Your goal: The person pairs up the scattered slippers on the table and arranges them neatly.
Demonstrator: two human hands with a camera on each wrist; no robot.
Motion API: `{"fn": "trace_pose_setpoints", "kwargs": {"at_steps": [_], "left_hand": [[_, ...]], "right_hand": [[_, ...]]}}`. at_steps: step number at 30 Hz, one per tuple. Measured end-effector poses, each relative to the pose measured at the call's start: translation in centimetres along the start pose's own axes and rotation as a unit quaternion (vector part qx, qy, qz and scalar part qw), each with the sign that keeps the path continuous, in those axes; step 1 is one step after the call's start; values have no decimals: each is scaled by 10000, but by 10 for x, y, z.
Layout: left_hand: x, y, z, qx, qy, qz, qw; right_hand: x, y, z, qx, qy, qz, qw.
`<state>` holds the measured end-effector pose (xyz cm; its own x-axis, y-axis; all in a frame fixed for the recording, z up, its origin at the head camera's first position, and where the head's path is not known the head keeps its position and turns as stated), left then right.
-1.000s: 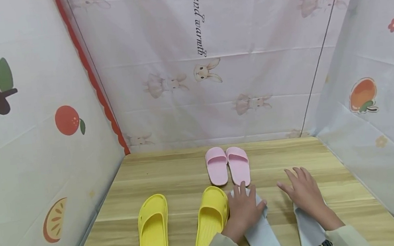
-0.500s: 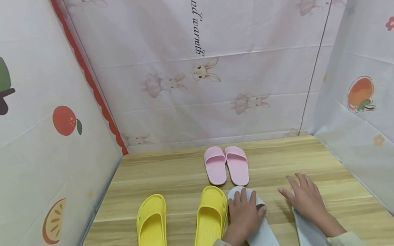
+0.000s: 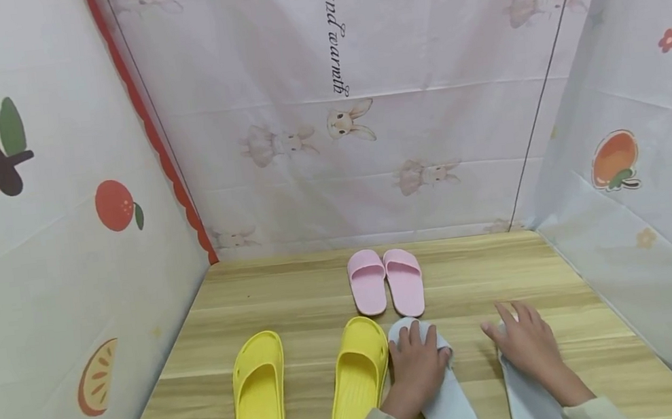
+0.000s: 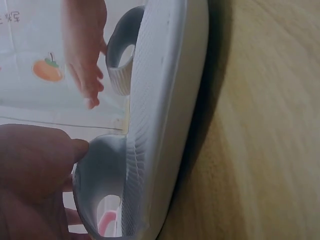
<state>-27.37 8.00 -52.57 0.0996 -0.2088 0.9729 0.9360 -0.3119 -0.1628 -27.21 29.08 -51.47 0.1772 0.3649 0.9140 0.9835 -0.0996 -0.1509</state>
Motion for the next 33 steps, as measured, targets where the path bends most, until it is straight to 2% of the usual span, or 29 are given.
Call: {"fn": "trace_pose_setpoints", "kwargs": {"at_steps": [4,7,12,22,26,33], "left_hand": [[-2,-3,1,96,37,80,9999],[-3,-6,2,186,229,-32,9996],[-2,-8,5,222,287,-118,9993],[-11,-13,10,259,119,106,9995],[-7,-12,11,237,149,168,9995],[-5,-11,11,195,92,-81,9997]], "right_hand": [[-4,2,8,-371,129,-414,9984],[-7,4,11,-494,150,-604,9968],[-10,7,10,-475,106,-637,9968],[-8,13,10,-775,187,-941,9924],[-5,17,10,-728,216,-998,9921],[-6,24,8,-664,208,-870,9938]]}}
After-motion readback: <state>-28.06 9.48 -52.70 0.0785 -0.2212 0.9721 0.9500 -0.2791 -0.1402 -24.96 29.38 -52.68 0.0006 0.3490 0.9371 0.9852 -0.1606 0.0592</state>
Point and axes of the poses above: each hand's wrist, its own y-axis away from the middle knuckle, its own x-axis out of the back of the hand, z = x × y, the point moved 7 cm from there along -y, towards the middle knuckle, and after that the axes turned 4 degrees about -y, right-handed, at the moved point
